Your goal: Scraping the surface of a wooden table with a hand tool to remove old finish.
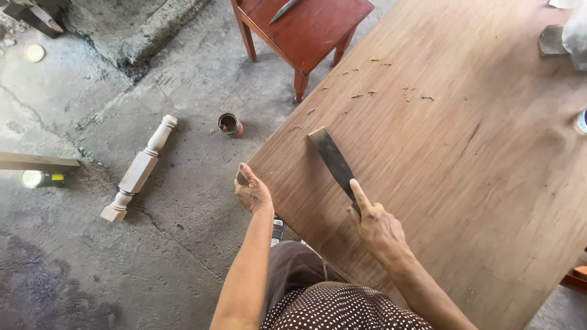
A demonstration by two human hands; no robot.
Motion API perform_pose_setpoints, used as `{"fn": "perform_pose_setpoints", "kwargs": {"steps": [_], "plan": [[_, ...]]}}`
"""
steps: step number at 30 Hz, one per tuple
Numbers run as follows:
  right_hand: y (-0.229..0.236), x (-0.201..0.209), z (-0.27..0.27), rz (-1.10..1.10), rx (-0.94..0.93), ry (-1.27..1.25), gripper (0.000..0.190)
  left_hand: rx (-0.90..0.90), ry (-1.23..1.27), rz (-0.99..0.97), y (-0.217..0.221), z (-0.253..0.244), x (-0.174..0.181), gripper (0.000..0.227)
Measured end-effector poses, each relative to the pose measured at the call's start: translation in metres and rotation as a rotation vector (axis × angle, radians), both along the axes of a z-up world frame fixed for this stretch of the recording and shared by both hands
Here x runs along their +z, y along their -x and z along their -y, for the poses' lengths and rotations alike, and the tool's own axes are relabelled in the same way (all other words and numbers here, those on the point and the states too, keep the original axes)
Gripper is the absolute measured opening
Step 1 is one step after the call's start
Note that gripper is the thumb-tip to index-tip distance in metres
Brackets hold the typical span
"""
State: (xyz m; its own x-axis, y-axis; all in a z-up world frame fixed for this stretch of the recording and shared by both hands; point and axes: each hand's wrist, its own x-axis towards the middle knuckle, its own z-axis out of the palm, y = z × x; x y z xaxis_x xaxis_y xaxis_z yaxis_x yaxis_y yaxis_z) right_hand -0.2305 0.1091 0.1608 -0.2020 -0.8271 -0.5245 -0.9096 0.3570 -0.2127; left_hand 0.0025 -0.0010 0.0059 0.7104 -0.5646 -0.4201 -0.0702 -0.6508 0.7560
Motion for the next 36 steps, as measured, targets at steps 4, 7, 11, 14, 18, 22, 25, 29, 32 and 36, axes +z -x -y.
{"fn": "perform_pose_setpoints", "kwargs": {"steps": [4,7,11,14,18,22,25,29,32,36], "plan": [[0.000,0.005,-0.018,-0.003,-0.012,-0.065,0.069,-0.001,0.000,0.037,0.000,0.001,-0.002,0.078],[-0.003,0.002,-0.016,-0.014,-0.015,-0.094,0.069,0.010,-0.029,0.008,0.001,-0.005,0.006,0.078],[-0.002,0.001,0.001,-0.003,0.019,-0.005,0.067,0.008,0.020,0.024,0.001,0.001,0.001,0.078],[-0.005,0.008,0.000,-0.007,0.010,-0.062,0.069,0.018,0.021,0.015,0.002,0.004,0.004,0.078],[-0.010,0.000,0.018,0.006,0.005,-0.069,0.068,0.004,0.019,0.001,0.003,0.000,0.009,0.078],[-0.010,0.002,0.014,0.005,0.044,0.051,0.067,0.021,0.003,-0.013,0.002,0.001,0.007,0.076],[-0.005,-0.005,-0.033,0.008,0.035,0.011,0.067,0.034,0.030,-0.038,0.003,0.000,0.003,0.077],[0.008,-0.032,-0.085,-0.007,0.115,-0.043,0.075,0.046,0.048,-0.037,0.001,-0.003,-0.002,0.075],[-0.008,-0.020,-0.048,-0.007,0.129,-0.007,0.074,0.025,0.065,-0.024,0.002,-0.002,-0.008,0.076],[-0.025,-0.014,-0.013,-0.004,0.171,0.086,0.068,0.022,0.061,0.065,-0.005,-0.003,-0.014,0.074]]}}
